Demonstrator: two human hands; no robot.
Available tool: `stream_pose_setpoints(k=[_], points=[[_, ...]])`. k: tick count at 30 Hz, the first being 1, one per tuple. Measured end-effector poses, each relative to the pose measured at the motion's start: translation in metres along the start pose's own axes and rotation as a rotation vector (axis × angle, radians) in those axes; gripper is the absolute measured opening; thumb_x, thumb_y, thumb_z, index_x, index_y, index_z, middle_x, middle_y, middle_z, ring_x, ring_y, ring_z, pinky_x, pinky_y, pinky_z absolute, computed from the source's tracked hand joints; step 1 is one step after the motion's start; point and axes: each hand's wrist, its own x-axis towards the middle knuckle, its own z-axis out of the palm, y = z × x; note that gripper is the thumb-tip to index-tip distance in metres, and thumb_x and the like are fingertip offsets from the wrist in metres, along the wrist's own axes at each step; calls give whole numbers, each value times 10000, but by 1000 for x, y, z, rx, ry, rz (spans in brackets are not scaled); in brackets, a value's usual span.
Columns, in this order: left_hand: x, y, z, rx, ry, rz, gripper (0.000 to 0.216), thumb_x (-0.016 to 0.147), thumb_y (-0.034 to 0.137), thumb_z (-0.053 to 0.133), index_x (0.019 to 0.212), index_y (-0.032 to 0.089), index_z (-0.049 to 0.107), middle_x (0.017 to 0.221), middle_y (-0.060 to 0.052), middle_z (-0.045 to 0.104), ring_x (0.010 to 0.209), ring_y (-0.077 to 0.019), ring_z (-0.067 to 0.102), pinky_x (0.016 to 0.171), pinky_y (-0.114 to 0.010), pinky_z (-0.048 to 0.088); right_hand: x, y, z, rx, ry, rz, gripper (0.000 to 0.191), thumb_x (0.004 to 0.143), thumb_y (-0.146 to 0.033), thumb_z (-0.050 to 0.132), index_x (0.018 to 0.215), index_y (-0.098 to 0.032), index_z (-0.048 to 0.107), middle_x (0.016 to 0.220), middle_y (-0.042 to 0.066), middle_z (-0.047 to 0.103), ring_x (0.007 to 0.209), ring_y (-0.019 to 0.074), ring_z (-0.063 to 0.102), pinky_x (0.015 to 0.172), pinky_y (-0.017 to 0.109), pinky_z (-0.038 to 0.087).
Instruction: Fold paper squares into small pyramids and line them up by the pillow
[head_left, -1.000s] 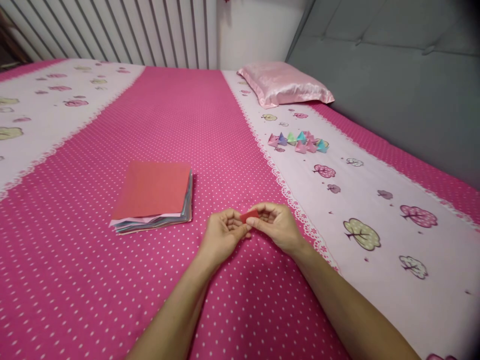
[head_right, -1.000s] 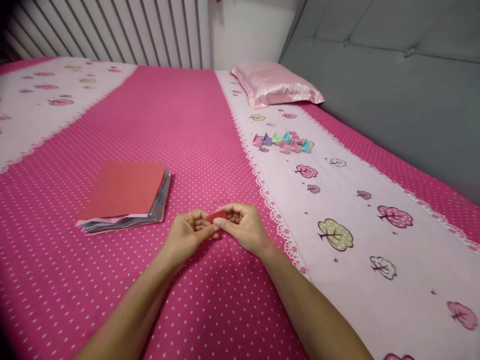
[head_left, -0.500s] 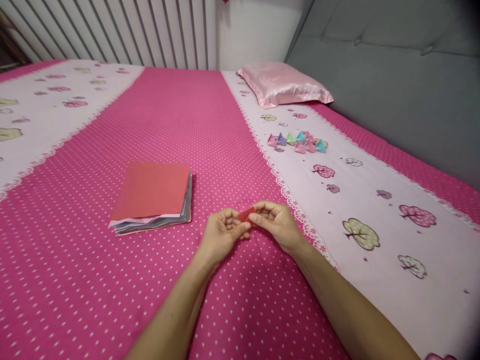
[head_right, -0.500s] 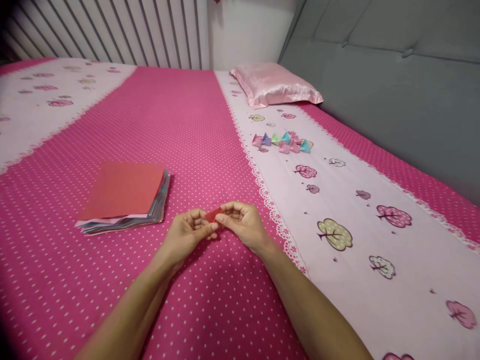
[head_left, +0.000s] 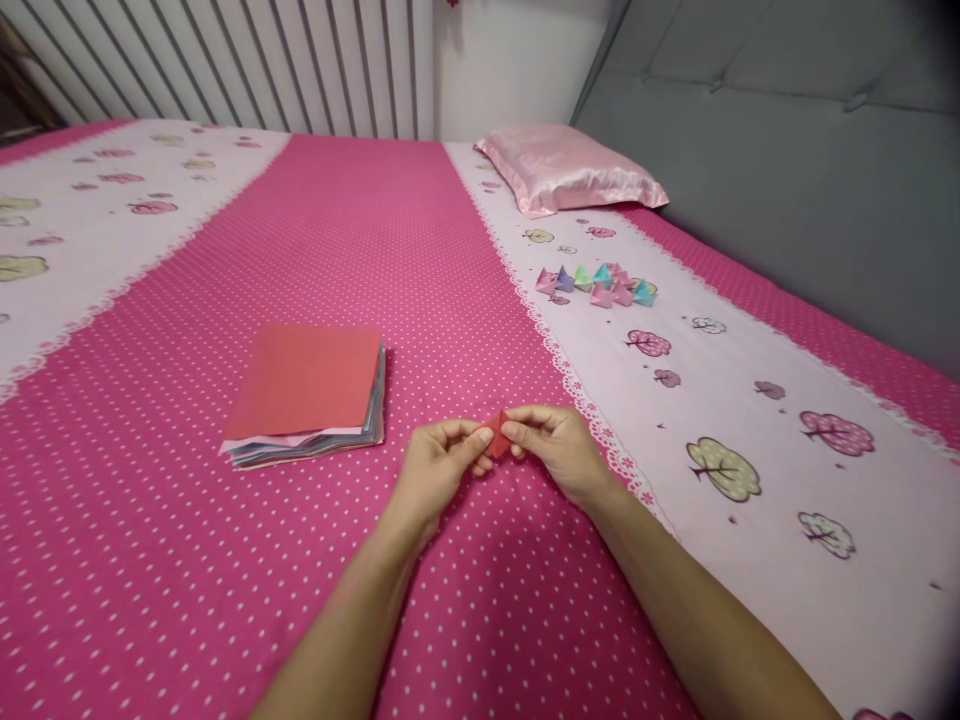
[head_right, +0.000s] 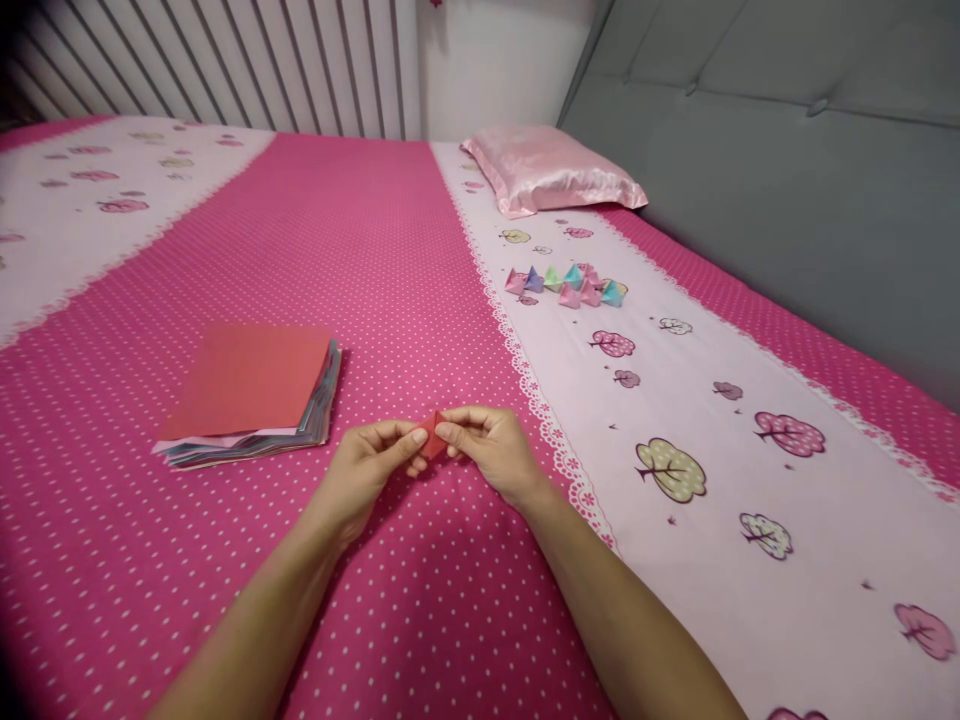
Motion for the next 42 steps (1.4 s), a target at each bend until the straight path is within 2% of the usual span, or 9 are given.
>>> stream_pose_setpoints(k=[4, 7, 13, 18, 24, 32, 38, 42], points=[[-1, 1, 0, -73, -44, -9, 189, 729, 288, 662, 689, 104, 648, 599, -19, 613, 534, -71, 506, 568, -200, 399, 1, 0, -1, 75, -31, 47, 153, 672, -296, 734, 785, -194, 717, 601, -26, 639, 499, 51, 511, 521, 185, 437], [-1, 1, 0, -36, -52, 17, 192, 735, 304, 652, 708, 113, 658, 624, -27, 631, 556, -85, 524, 589, -216, 416, 1, 2, -3, 55, -29, 27, 157, 677, -298, 730, 793, -195, 711, 631, -20, 655, 510, 59, 531, 529, 195, 450], [2, -2, -2, 395, 183, 255, 162, 705, 252, 655, 817, 137, 678, 759, -59, 675, 617, -133, 572, 581, -252, 440, -1, 4, 0, -259, 5, -187, 161, 708, -272, 703, 846, -191, 693, 766, 28, 692, 665, 133, 629, 627, 269, 509], [1, -4, -4, 576, 200, 401, 108, 727, 202, 615, 800, 174, 691, 724, -26, 658, 598, -117, 553, 565, -237, 432, -3, 1, 3, -443, 27, -304, 90, 730, -241, 669, 804, -191, 679, 781, 35, 681, 671, 140, 632, 621, 275, 523], [2, -6, -5, 633, 162, 409, 96, 735, 164, 590, 785, 161, 672, 726, -29, 640, 650, -129, 573, 622, -249, 457, -4, 0, 4, -466, -5, -272, 89, 733, -196, 619, 815, -179, 650, 774, 41, 675, 656, 144, 641, 599, 269, 536], [1, -7, -3, 742, 136, 437, 93, 731, 147, 580, 781, 166, 656, 708, -15, 621, 634, -116, 552, 596, -227, 436, -6, -4, 6, -494, -19, -206, 88, 718, -200, 594, 785, -166, 639, 710, 40, 660, 606, 143, 608, 541, 255, 496], [0, -8, -2, 778, 132, 463, 110, 725, 118, 557, 755, 167, 652, 637, 5, 562, 567, -98, 494, 543, -214, 390, -4, -2, 4, -587, 8, -266, 64, 703, -192, 597, 732, -164, 647, 624, 7, 597, 498, 99, 499, 460, 221, 419], [0, -7, -2, 783, 145, 471, 91, 724, 124, 561, 747, 167, 637, 656, 2, 551, 587, -103, 491, 549, -215, 388, -4, -2, 4, -573, 12, -272, 76, 711, -210, 605, 737, -165, 660, 660, 28, 631, 554, 120, 541, 492, 232, 439]])
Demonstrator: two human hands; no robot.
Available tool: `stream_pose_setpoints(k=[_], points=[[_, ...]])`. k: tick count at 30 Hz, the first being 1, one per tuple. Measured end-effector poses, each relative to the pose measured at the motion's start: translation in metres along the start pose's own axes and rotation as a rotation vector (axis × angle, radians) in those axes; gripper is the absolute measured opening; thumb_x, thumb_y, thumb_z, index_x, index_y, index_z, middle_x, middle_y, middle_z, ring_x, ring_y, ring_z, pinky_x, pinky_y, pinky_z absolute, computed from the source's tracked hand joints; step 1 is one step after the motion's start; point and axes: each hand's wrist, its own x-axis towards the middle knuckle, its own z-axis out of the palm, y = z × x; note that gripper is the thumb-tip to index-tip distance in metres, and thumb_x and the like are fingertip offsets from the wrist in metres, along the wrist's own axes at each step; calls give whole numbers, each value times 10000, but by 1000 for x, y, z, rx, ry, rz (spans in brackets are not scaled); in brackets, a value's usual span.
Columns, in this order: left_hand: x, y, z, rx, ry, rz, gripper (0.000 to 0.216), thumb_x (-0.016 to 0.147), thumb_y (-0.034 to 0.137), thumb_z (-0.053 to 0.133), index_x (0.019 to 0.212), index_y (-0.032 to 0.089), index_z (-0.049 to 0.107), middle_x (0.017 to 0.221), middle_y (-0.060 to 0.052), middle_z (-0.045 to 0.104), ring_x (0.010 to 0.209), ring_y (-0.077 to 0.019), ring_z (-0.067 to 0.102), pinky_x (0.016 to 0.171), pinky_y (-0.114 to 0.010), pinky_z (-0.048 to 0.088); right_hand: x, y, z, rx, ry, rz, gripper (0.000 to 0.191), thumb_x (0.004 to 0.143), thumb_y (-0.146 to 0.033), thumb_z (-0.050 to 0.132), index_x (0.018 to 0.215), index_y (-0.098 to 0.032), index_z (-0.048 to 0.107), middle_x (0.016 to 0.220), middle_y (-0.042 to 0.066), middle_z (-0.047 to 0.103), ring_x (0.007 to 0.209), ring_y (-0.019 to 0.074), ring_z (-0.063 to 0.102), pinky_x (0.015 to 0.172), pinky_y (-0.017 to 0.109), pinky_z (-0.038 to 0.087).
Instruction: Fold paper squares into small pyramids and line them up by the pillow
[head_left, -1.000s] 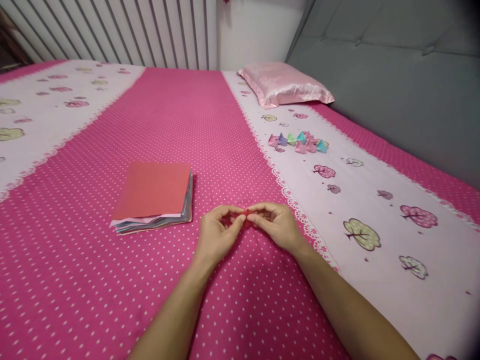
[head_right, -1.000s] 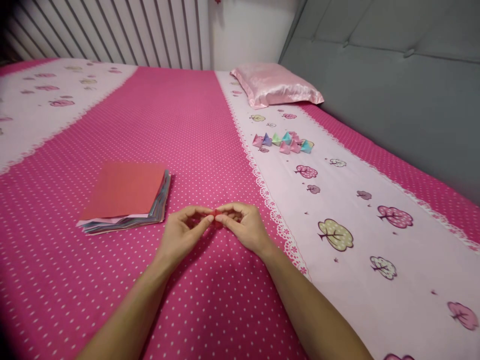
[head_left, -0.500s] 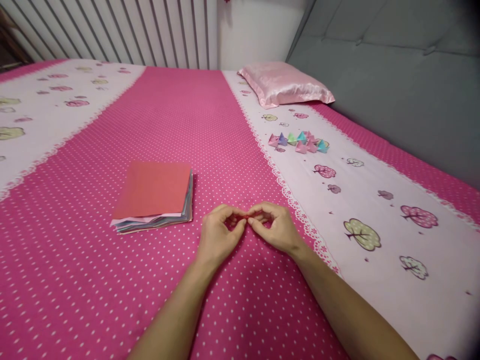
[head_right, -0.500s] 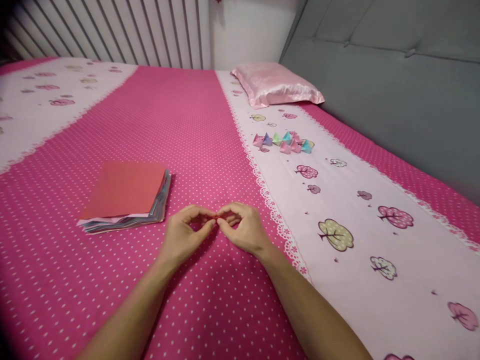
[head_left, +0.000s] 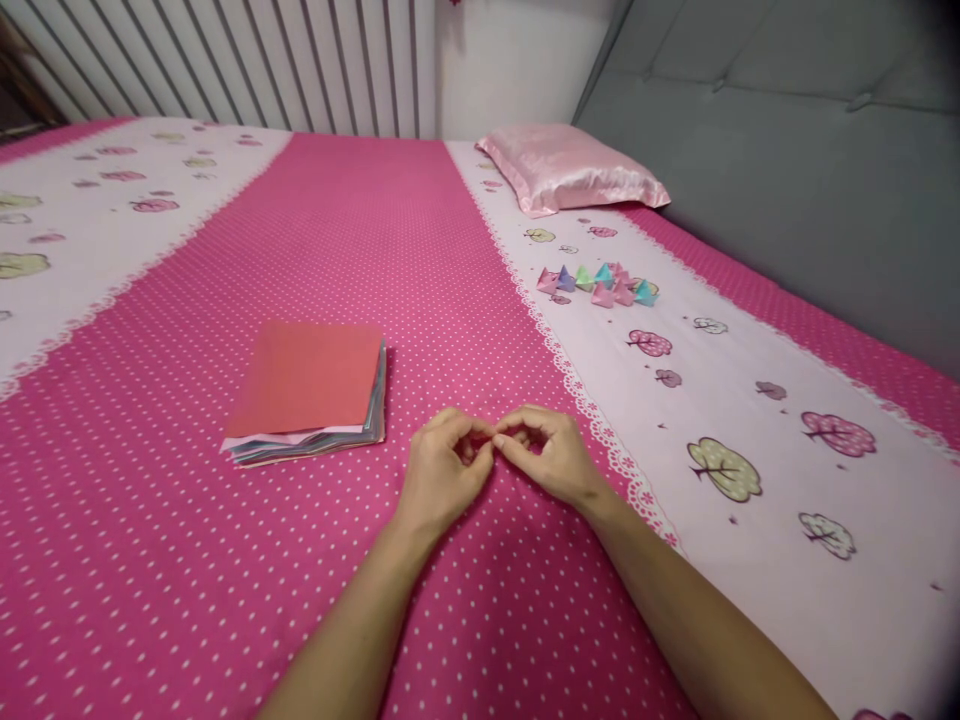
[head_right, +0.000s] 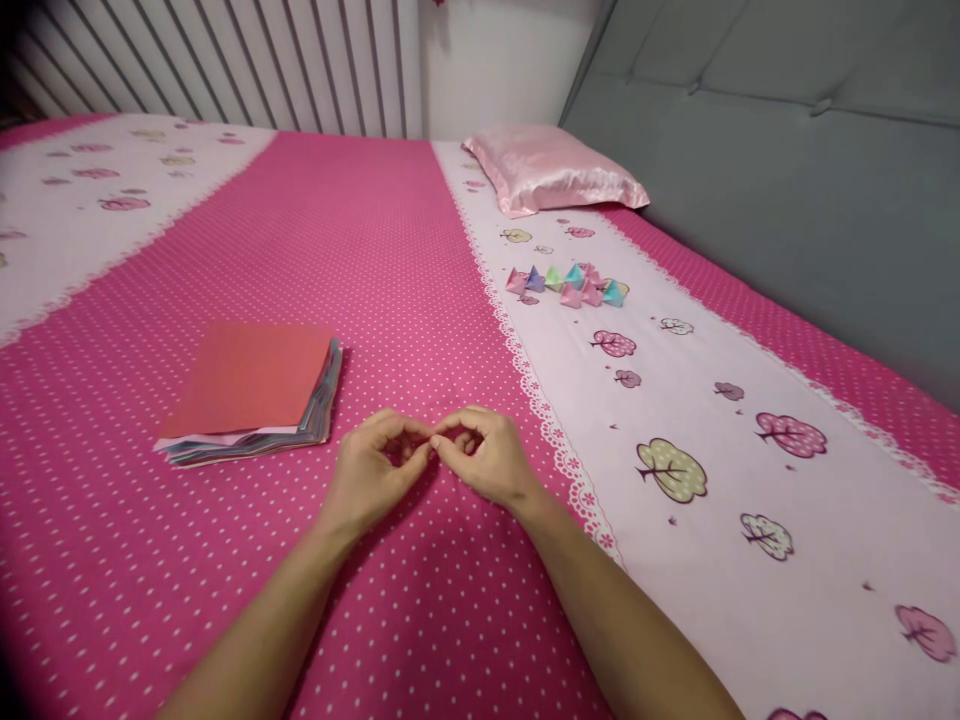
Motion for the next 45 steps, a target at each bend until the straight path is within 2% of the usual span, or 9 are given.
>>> stream_pose_setpoints(k=[5, 10, 17, 27, 45], points=[[1, 2, -1, 19, 22, 23, 69, 718, 133, 568, 737, 167, 625, 693, -8, 547, 606, -108, 485, 543, -212, 382, 0, -1, 0, 9, -7, -5, 93, 720, -209, 595, 752, -164, 670, 714, 49, 651, 601, 134, 568, 519, 243, 455], [0, 2, 2, 43, 16, 32, 49, 718, 141, 555, 707, 171, 592, 663, 2, 533, 598, -114, 487, 561, -224, 387, -1, 1, 1, -27, -4, -14, 80, 697, -176, 589, 723, -168, 664, 670, 26, 622, 526, 102, 507, 483, 227, 427], [-1, 1, 4, 72, 8, 51, 59, 705, 116, 522, 691, 169, 545, 676, -6, 547, 636, -130, 510, 585, -236, 389, -1, -1, 1, -83, -28, -42, 116, 685, -140, 568, 734, -166, 670, 629, 11, 595, 532, 107, 506, 497, 227, 421], [0, -2, 6, -18, 6, -62, 39, 705, 141, 536, 717, 171, 559, 635, 13, 547, 559, -103, 509, 548, -212, 409, 0, 0, 2, -38, 11, -72, 117, 651, -111, 575, 724, -178, 637, 654, 14, 594, 553, 122, 545, 522, 241, 465], [-1, -3, 5, 92, -59, 114, 99, 746, 93, 480, 715, 167, 538, 698, -17, 535, 655, -135, 487, 591, -239, 378, 0, -3, 3, -104, -7, -76, 93, 635, -89, 532, 641, -176, 565, 597, -13, 531, 528, 104, 489, 506, 225, 407]])
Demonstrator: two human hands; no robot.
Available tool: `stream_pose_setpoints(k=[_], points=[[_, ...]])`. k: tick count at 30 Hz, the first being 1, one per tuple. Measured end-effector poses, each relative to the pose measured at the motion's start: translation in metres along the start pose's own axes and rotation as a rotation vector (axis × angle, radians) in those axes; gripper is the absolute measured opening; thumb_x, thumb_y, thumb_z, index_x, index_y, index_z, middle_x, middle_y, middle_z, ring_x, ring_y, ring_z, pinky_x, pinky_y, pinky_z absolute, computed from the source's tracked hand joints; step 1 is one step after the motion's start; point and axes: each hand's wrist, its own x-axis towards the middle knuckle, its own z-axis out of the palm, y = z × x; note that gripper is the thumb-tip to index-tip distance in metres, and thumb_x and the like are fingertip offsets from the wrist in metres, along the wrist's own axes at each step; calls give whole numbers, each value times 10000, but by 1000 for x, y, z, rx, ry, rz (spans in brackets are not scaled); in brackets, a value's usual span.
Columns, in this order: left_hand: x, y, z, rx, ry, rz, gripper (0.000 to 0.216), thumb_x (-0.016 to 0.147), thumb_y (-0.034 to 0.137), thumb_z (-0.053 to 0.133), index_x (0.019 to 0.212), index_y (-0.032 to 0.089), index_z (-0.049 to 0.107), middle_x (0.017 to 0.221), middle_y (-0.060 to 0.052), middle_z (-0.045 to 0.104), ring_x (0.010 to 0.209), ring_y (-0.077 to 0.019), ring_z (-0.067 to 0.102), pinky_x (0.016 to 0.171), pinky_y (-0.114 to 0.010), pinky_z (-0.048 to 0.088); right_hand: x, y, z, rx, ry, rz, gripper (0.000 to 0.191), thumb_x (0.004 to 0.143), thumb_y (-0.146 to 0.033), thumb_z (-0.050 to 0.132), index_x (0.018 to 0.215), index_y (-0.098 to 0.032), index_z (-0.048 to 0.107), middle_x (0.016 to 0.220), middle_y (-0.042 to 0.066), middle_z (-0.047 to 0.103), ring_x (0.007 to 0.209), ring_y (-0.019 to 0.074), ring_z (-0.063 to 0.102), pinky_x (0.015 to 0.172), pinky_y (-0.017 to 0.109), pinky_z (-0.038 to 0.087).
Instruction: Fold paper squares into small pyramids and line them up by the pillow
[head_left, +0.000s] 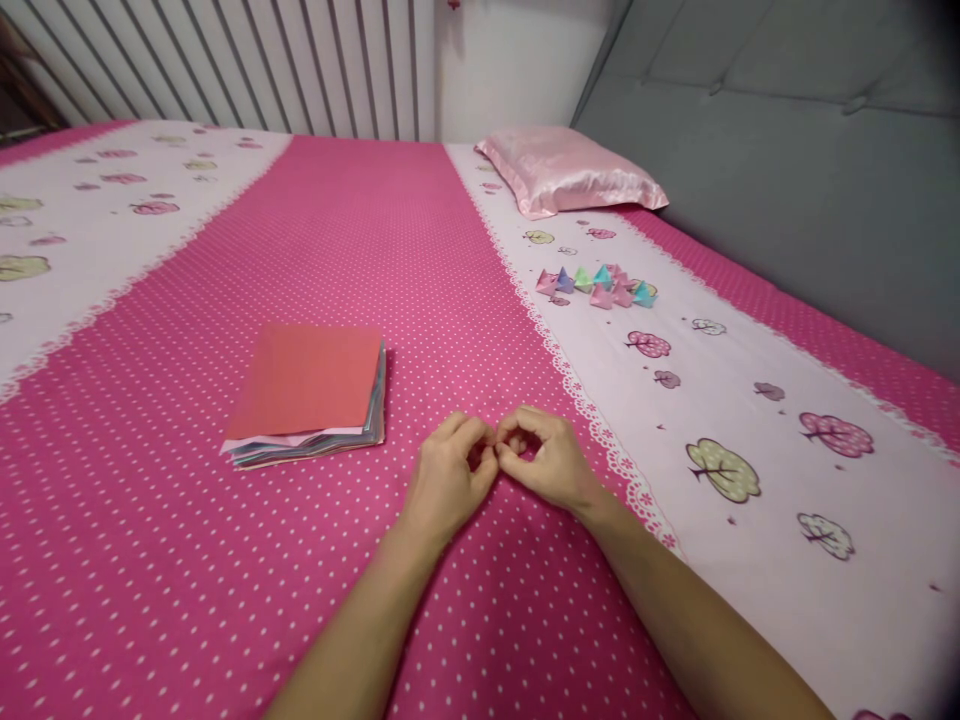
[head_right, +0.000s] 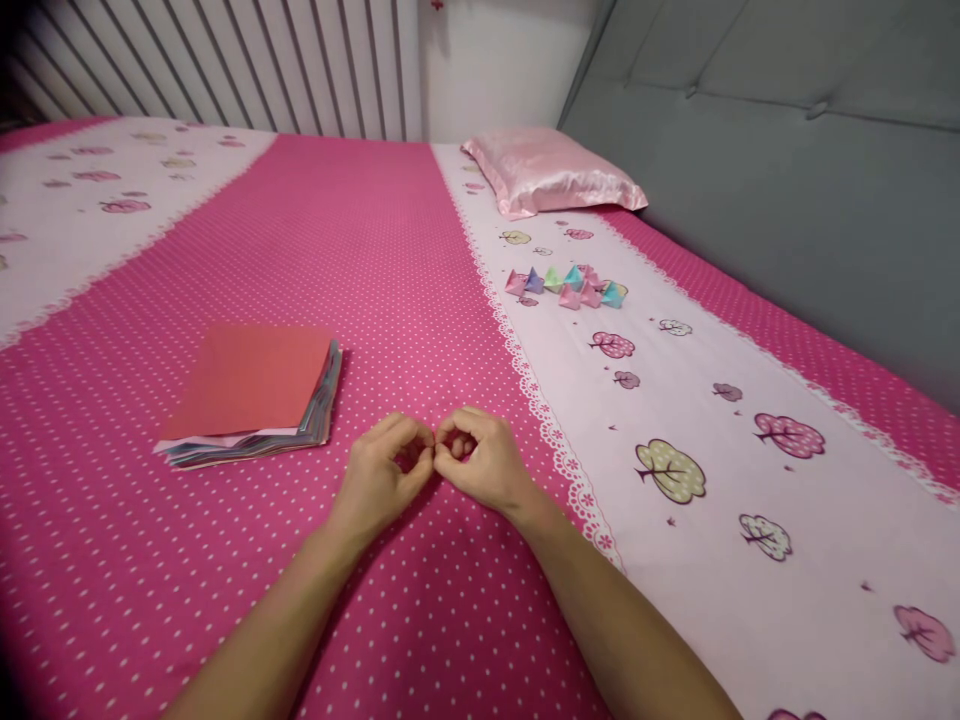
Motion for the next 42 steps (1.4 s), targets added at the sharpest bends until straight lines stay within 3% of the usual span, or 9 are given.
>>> stream_pose_setpoints(k=[14, 24, 29, 37, 42], points=[[2, -1, -1, -37, 53, -8, 100, 709, 73, 509, 679, 163, 538, 681, 0, 516, 633, -115, 486, 589, -218, 380, 0, -1, 0, -10, 81, -26, 95, 629, -86, 527, 622, -167, 576, 623, 3, 581, 567, 116, 543, 540, 223, 447], [3, 0, -3, -140, 52, -168, 87, 660, 84, 515, 653, 163, 552, 621, 17, 555, 524, -87, 470, 500, -198, 367, 0, 0, -2, 31, 137, 17, 80, 605, -95, 526, 612, -164, 565, 611, 12, 594, 535, 117, 538, 509, 224, 446], [2, -3, -1, -235, 3, -258, 64, 661, 116, 520, 659, 164, 562, 561, 27, 557, 483, -87, 481, 467, -192, 374, -1, 0, 0, 47, 73, 61, 78, 617, -103, 515, 622, -166, 560, 588, 2, 593, 508, 100, 522, 478, 204, 428], [1, -7, 1, -226, -26, -230, 78, 660, 116, 508, 680, 162, 568, 583, 19, 561, 513, -96, 511, 494, -201, 394, -4, -1, -1, -31, -48, -10, 131, 649, -113, 553, 758, -170, 597, 614, -11, 600, 521, 99, 535, 526, 212, 448], [1, -5, 1, -222, -30, -248, 71, 657, 138, 515, 696, 164, 569, 574, 19, 561, 505, -102, 518, 487, -204, 402, -3, 0, 1, -67, -45, -9, 69, 660, -116, 561, 685, -172, 592, 613, -8, 592, 521, 99, 531, 532, 218, 445]])
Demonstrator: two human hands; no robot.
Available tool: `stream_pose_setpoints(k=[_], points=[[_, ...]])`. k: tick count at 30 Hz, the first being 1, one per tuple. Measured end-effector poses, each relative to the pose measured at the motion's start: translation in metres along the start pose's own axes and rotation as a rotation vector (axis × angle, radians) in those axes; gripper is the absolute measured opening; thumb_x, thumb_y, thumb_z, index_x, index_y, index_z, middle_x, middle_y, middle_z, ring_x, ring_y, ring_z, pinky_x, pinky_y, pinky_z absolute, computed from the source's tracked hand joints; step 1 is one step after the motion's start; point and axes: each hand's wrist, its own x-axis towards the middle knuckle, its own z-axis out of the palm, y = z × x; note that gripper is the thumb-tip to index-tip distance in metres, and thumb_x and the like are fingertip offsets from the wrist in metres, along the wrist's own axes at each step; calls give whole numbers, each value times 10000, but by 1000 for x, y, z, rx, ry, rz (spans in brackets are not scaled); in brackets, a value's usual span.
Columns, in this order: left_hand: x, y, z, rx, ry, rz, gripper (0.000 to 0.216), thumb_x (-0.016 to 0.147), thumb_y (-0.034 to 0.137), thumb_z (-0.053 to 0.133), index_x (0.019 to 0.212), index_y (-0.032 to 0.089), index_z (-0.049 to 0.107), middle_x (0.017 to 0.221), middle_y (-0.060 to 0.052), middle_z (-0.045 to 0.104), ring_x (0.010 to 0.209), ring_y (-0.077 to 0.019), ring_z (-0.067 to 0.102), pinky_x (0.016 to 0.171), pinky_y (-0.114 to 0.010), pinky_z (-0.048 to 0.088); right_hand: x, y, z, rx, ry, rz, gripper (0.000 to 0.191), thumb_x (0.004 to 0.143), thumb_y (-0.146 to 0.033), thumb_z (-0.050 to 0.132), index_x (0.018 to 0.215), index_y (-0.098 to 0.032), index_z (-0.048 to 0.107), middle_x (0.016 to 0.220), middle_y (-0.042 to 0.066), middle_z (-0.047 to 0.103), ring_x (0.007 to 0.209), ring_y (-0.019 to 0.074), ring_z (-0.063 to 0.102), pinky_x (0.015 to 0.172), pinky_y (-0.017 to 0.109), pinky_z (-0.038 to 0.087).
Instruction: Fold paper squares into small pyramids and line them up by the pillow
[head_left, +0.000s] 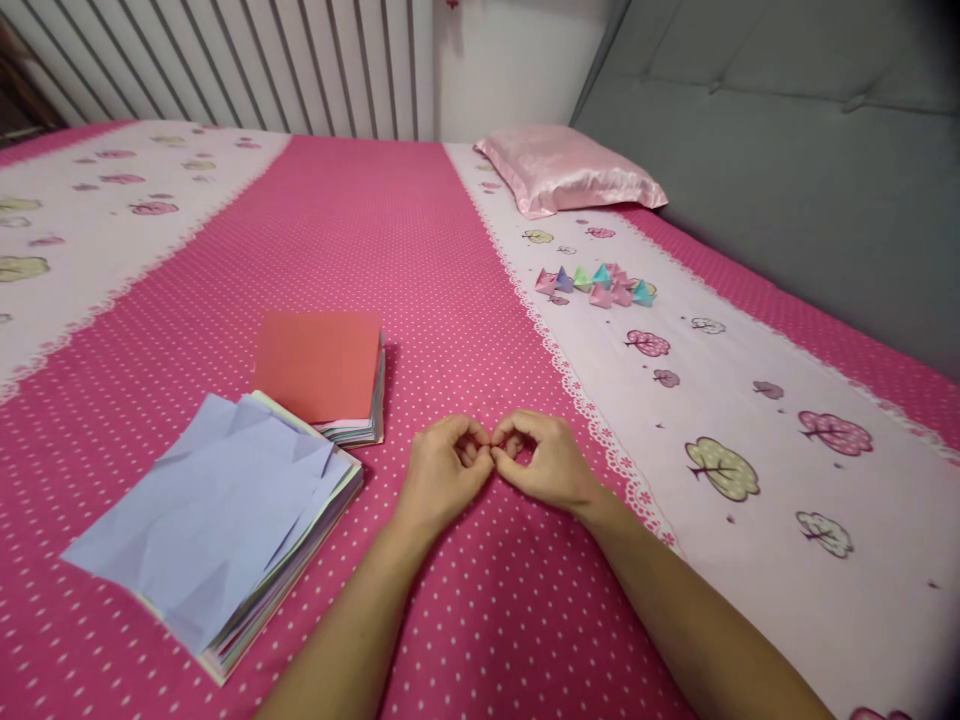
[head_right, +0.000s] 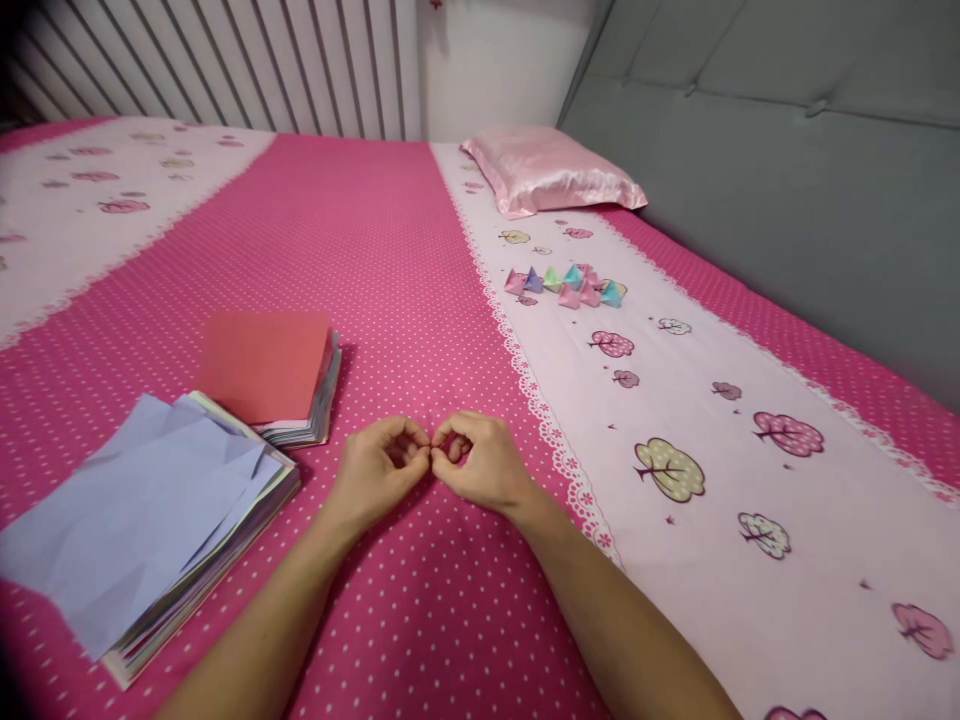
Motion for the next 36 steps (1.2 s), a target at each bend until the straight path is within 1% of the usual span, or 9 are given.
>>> stream_pose_setpoints(k=[4, 8, 17, 22, 30, 36], points=[[0, 1, -1, 14, 13, -17, 98, 644, 123, 504, 704, 164, 570, 581, 17, 570, 504, -102, 526, 488, -200, 405, 1, 2, 1, 12, 2, -14, 73, 662, -111, 550, 661, -168, 596, 602, -10, 585, 517, 96, 528, 529, 213, 437], [2, 1, -2, 94, 38, -8, 109, 636, 102, 496, 679, 166, 573, 576, 21, 563, 507, -95, 514, 506, -197, 393, 1, 1, 0, 2, 23, 2, 82, 646, -104, 544, 639, -168, 595, 575, -15, 576, 496, 93, 510, 512, 211, 426], [0, 5, -6, 175, 42, 87, 102, 631, 87, 487, 625, 166, 550, 581, 19, 529, 528, -96, 488, 524, -198, 367, 1, -1, 0, -14, 29, -3, 91, 640, -97, 538, 633, -174, 585, 572, -21, 563, 491, 91, 493, 507, 214, 418], [0, 6, -5, 160, 39, 67, 103, 615, 82, 481, 602, 163, 542, 571, 19, 525, 527, -97, 481, 518, -198, 353, 1, 0, 0, -10, 19, -19, 96, 638, -91, 536, 633, -174, 585, 587, -15, 570, 505, 94, 497, 515, 215, 418], [0, 6, -7, 119, 31, 33, 93, 615, 93, 491, 601, 160, 554, 575, 17, 532, 524, -96, 479, 512, -197, 356, 1, 0, -1, 7, 9, 6, 94, 634, -87, 525, 628, -168, 573, 582, -19, 563, 502, 89, 496, 497, 201, 407], [2, 7, -8, 122, 49, 23, 85, 610, 98, 502, 595, 160, 559, 588, 15, 544, 530, -93, 477, 505, -190, 351, 1, 0, -1, -31, 24, 21, 98, 617, -90, 522, 620, -171, 577, 568, -24, 555, 471, 80, 451, 471, 196, 377]])
